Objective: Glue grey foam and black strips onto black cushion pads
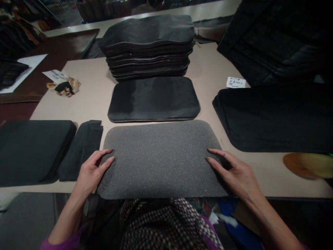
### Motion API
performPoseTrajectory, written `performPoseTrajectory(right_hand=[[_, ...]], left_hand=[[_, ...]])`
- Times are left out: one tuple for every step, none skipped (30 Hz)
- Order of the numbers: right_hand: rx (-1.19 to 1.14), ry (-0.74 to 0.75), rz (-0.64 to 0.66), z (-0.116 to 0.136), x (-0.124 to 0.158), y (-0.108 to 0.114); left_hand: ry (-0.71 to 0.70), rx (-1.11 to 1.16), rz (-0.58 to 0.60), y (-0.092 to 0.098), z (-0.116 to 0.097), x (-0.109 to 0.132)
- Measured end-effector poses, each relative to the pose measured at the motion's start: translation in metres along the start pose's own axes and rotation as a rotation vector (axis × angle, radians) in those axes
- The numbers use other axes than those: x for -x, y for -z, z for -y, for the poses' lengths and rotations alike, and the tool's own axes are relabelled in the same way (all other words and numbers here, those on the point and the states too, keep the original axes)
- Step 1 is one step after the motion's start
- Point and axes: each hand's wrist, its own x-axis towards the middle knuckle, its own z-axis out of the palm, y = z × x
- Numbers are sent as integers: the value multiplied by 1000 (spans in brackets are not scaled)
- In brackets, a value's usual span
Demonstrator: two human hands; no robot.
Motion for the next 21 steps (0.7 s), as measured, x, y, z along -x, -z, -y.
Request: performPoseTrajectory(right_hand=[[9,20,4,2,0,0],[20,42,3,3,0,0],[33,66,1,5,-1,-1],[49,89,-7,6,-1,-1],[65,110,-14,7,-1,-1],[78,128,-24,8,-1,-2],[88,142,-31,8,-1,-3],[97,150,-34,8,-1,-3],[106,153,-35,7,0,-4],[114,155,-32,7,0,-5],[122,158,-25,5,1,-5],[136,162,-17,4,1,-6],[161,165,-18,4,1,-6],[203,171,-27,3,1,-5],[256,185,-40,3,1,-5],[313,205,-57,4,-1,-4],[366,224,-77,4,-2,-3],[410,239,-92,6,-4,-3],[432,252,-102,7,-6,-2],[417,252,-107,8,-7,-3],[381,255,-107,8,-8,-3]], left_hand=[[-16,-17,4,0,1,0],[-31,-30,7,0,2,0],[-47,-40,9,-1,3,1],[-63,-47,10,-1,5,1],[-77,-52,11,-1,6,1],[-88,-57,10,-1,6,1],[-93,-63,11,-1,7,1],[-97,-69,13,-1,7,1],[-100,-73,12,-1,6,0],[-105,-75,7,-1,6,0],[-109,-77,2,-1,5,0],[-113,-80,-2,0,3,0],[-119,-83,-1,0,1,1],[-126,-90,3,0,-1,1],[-132,-104,8,0,-3,2],[-139,-123,14,-1,-4,3],[-147,-146,14,-1,-6,3],[-155,-172,10,-2,-7,4],[-157,-199,2,-3,-8,5],[-153,-224,-6,-4,-8,6],[-145,-245,-15,-5,-8,7]])
